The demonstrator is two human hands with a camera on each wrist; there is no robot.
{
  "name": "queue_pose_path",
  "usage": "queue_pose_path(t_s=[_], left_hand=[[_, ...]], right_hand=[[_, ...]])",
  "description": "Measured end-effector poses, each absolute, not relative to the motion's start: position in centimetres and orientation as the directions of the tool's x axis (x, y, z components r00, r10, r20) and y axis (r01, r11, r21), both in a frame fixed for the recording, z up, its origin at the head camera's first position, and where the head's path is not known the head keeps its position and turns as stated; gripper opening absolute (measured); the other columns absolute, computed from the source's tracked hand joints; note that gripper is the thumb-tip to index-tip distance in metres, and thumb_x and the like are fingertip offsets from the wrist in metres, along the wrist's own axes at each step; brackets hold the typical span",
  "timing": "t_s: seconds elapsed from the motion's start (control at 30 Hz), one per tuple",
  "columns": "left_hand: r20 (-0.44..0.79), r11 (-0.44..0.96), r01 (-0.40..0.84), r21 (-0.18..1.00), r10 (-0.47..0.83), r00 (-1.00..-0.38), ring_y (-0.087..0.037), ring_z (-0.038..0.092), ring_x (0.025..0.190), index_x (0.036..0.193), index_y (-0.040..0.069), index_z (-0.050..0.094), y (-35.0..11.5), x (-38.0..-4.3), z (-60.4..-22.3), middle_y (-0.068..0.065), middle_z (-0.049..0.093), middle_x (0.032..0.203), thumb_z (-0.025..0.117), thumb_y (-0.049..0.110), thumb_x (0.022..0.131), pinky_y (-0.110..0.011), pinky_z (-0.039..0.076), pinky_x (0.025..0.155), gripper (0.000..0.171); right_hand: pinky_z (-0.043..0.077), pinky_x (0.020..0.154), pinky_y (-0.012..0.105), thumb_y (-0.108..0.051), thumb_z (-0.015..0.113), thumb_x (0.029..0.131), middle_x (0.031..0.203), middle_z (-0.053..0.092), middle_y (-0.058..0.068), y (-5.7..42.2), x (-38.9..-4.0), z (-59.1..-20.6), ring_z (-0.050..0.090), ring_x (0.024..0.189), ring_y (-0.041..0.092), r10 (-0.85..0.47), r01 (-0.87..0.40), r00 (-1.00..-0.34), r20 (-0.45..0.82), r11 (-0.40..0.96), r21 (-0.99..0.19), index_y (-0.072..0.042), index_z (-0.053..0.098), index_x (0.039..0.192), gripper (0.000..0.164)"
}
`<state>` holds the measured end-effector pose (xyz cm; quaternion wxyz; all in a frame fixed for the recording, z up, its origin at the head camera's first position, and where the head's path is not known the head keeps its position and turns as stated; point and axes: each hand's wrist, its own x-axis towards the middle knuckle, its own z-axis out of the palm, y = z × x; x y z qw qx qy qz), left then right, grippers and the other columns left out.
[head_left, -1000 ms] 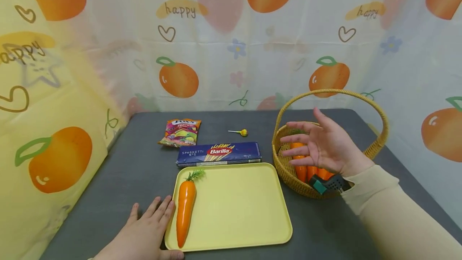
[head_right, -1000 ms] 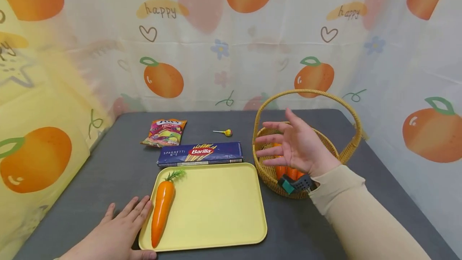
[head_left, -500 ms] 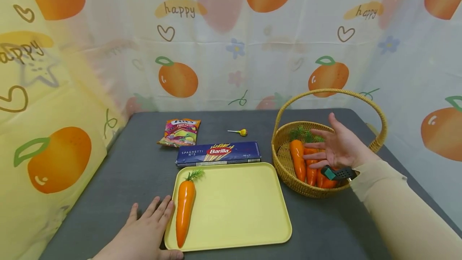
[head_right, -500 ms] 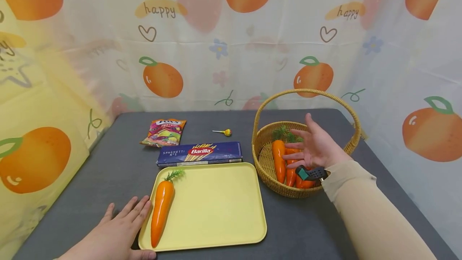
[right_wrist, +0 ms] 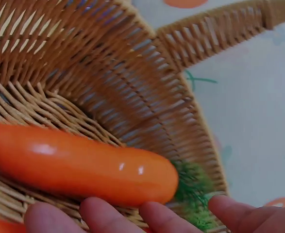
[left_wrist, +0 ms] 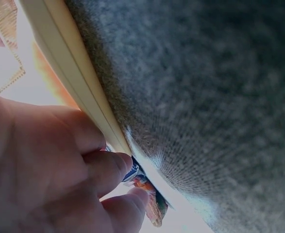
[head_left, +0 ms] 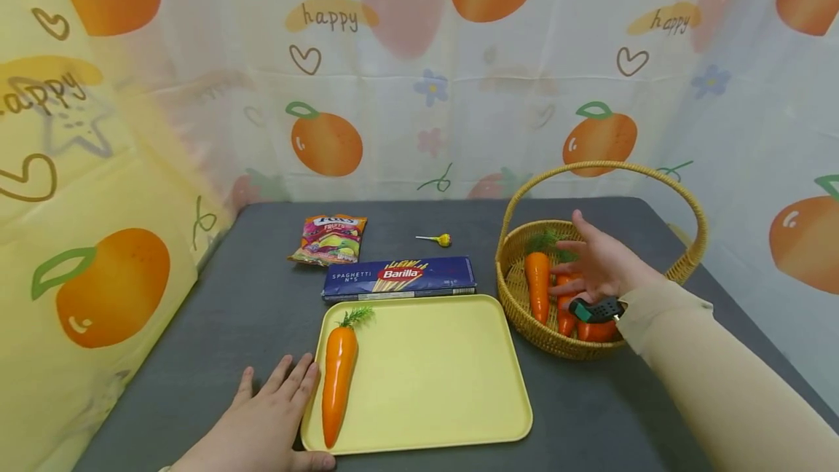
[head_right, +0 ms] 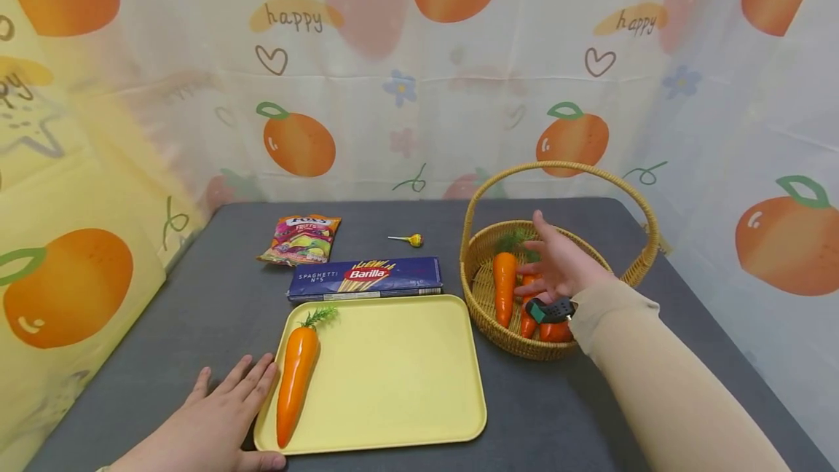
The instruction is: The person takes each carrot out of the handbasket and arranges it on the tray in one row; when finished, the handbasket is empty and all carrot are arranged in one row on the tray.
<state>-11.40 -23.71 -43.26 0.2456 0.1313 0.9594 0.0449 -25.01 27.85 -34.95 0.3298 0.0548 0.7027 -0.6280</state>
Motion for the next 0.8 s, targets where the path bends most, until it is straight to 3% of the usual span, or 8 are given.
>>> queue_pose_path(t_s=[0.27, 0.4, 0.53, 0.67, 0.8], left_hand=[[-0.458, 0.961, 0.232, 0.153, 0.277, -0.845, -0.056, 0.021, 0.166, 0.172, 0.004, 0.037, -23.7, -11.4, -43.3, -0.019, 0.029, 0.181, 0.074, 0.091, 0.077, -0.095, 0.004, 0.114, 0.134], [-0.444, 0.959, 0.231, 0.165, 0.281, -0.851, -0.056, 0.023, 0.165, 0.172, 0.003, 0.036, -23.7, -11.3, -43.3, -0.019, 0.03, 0.181, 0.074, 0.092, 0.077, -0.095, 0.005, 0.114, 0.135], [-0.435, 0.958, 0.234, 0.164, 0.283, -0.855, -0.056, 0.024, 0.165, 0.172, 0.003, 0.036, -23.7, -11.2, -43.3, -0.019, 0.03, 0.181, 0.073, 0.092, 0.077, -0.095, 0.006, 0.114, 0.136], [-0.436, 0.959, 0.233, 0.16, 0.28, -0.855, -0.056, 0.025, 0.164, 0.172, 0.002, 0.036, -23.7, -11.3, -43.2, -0.019, 0.03, 0.181, 0.073, 0.093, 0.076, -0.095, 0.006, 0.114, 0.137], [-0.435, 0.96, 0.228, 0.16, 0.276, -0.857, -0.055, 0.025, 0.165, 0.172, 0.003, 0.036, -23.6, -11.3, -43.1, -0.018, 0.03, 0.181, 0.072, 0.094, 0.076, -0.095, 0.006, 0.115, 0.137]], right_hand=[[0.054, 0.071, 0.031, -0.075, 0.014, 0.11, 0.18, 0.007, 0.036, 24.8, -26.2, -36.1, 0.048, 0.147, 0.054, -0.236, 0.498, -0.786, -0.572, 0.307, -0.811, -0.011, -0.012, 0.177, 0.096], [0.055, 0.085, 0.042, -0.065, 0.017, 0.116, 0.18, 0.008, 0.037, 24.0, -26.7, -36.7, 0.043, 0.149, 0.058, -0.199, 0.519, -0.783, -0.59, 0.315, -0.795, -0.008, -0.006, 0.178, 0.087], [0.06, 0.094, 0.047, -0.045, 0.037, 0.12, 0.179, 0.012, 0.036, 23.7, -27.2, -37.4, 0.044, 0.151, 0.055, -0.213, 0.531, -0.779, -0.59, 0.276, -0.801, -0.009, -0.004, 0.178, 0.079], [0.064, 0.088, 0.045, -0.016, 0.054, 0.115, 0.164, 0.034, 0.032, 23.4, -27.4, -38.1, 0.067, 0.124, 0.038, -0.219, 0.508, -0.795, -0.566, 0.269, -0.818, -0.011, -0.005, 0.176, 0.085], [0.064, 0.08, 0.04, -0.003, 0.06, 0.11, 0.149, 0.044, 0.027, 23.5, -27.4, -38.4, 0.072, 0.097, 0.022, -0.227, 0.486, -0.808, -0.544, 0.266, -0.833, -0.011, -0.005, 0.174, 0.092]])
